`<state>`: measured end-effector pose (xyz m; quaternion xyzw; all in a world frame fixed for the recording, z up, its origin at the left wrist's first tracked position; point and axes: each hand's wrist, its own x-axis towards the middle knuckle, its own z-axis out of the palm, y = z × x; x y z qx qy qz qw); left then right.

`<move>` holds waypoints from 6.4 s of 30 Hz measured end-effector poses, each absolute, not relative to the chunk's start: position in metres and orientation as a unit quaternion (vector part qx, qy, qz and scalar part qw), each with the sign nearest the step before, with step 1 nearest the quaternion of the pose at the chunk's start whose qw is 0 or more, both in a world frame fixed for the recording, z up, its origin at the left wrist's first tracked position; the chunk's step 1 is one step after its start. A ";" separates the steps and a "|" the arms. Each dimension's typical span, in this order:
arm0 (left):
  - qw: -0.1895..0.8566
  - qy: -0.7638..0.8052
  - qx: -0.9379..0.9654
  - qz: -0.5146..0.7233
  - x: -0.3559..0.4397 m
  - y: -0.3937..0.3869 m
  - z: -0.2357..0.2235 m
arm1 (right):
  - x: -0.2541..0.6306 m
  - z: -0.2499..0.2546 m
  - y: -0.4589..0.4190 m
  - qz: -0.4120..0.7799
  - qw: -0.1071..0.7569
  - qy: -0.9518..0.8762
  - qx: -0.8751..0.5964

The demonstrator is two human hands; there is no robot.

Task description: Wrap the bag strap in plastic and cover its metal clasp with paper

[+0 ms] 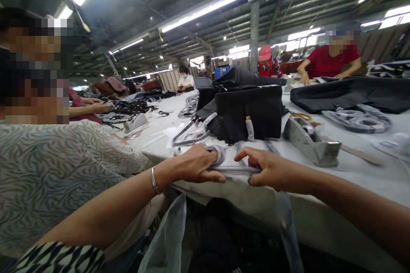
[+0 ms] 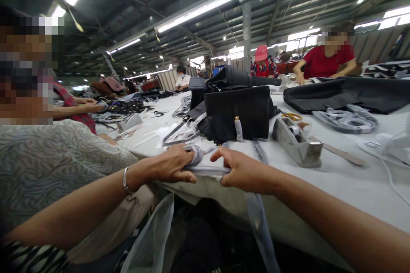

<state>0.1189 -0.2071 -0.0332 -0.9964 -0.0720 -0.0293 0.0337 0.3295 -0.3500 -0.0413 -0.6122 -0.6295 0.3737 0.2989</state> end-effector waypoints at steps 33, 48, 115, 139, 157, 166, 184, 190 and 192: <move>-0.747 -0.012 -0.567 -0.347 0.173 -0.257 -0.065 | 0.289 -0.124 -0.315 0.754 0.507 -0.342 -0.239; -0.433 -0.156 -0.772 -0.438 0.194 -0.235 -0.083 | 0.278 -0.136 -0.348 0.646 0.574 -0.325 -0.384; -0.806 -0.150 -0.454 -0.349 0.158 -0.270 -0.123 | 0.283 -0.168 -0.364 0.474 0.471 -0.460 -0.585; -0.622 -0.179 -0.736 -0.200 0.159 -0.259 -0.180 | 0.261 -0.171 -0.377 0.757 0.498 -0.136 -0.401; -0.784 -0.331 -0.517 -0.087 0.133 -0.327 -0.233 | 0.269 -0.198 -0.428 0.762 0.524 -0.125 -0.361; -0.872 -0.296 -0.389 0.008 0.114 -0.350 -0.243 | 0.265 -0.215 -0.446 0.719 0.518 -0.162 -0.435; -0.321 -0.259 -0.908 0.076 0.107 -0.357 -0.239 | 0.248 -0.245 -0.449 0.640 0.453 -0.213 -0.583; -0.322 -0.210 -0.919 0.089 0.107 -0.360 -0.254 | 0.248 -0.264 -0.442 0.644 0.419 -0.230 -0.597; -0.350 -0.191 -0.914 0.082 0.103 -0.357 -0.262 | 0.248 -0.273 -0.443 0.661 0.422 -0.224 -0.578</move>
